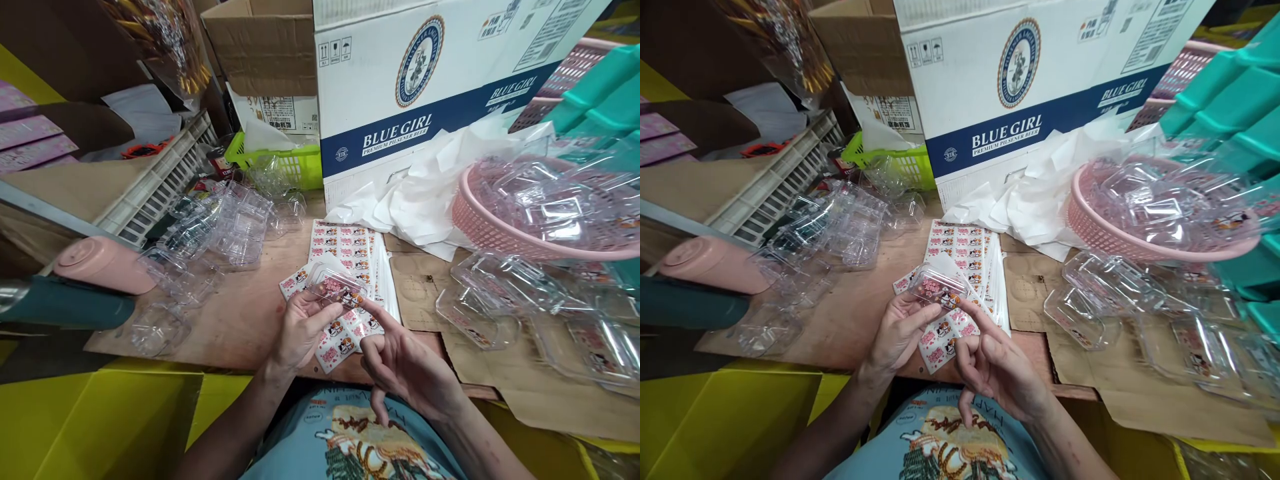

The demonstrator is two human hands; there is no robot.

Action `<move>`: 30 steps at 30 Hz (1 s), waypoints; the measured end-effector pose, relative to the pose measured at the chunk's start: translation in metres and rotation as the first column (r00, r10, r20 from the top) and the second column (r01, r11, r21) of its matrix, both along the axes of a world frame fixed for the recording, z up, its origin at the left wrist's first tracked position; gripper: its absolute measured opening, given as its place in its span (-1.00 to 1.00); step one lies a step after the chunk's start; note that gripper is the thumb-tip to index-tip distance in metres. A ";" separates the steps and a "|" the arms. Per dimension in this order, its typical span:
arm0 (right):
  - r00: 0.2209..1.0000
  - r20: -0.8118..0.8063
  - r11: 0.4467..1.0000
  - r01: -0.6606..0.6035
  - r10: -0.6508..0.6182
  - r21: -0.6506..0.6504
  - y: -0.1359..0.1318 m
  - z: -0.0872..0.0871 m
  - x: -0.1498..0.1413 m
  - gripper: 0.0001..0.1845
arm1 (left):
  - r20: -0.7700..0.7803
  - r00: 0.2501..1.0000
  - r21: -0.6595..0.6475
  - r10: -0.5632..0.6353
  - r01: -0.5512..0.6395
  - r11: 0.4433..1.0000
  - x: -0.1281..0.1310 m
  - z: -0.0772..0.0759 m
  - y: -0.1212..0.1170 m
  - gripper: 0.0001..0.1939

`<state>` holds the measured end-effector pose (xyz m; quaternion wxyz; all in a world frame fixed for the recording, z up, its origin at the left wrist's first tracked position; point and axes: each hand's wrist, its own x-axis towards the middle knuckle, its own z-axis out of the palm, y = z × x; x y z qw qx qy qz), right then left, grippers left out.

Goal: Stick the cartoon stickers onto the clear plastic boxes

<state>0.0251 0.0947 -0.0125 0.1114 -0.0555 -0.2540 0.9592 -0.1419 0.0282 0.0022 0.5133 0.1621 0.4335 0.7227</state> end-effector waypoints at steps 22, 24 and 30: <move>0.614 -0.090 -0.072 0.054 -0.784 0.996 -0.011 0.009 -0.009 -0.10 | -0.036 0.953 0.019 0.300 -0.299 0.954 0.014 -0.003 -0.004 -0.87; 0.624 -0.151 -0.128 0.082 -0.767 0.988 -0.008 0.017 -0.016 -0.04 | -0.010 0.975 0.027 0.222 -0.222 0.975 0.027 0.003 -0.007 -0.86; 0.554 -0.164 0.002 0.287 -0.816 0.958 -0.001 0.039 0.044 -0.53 | -0.230 0.922 0.064 -0.311 0.333 0.941 0.047 0.021 -0.018 -0.78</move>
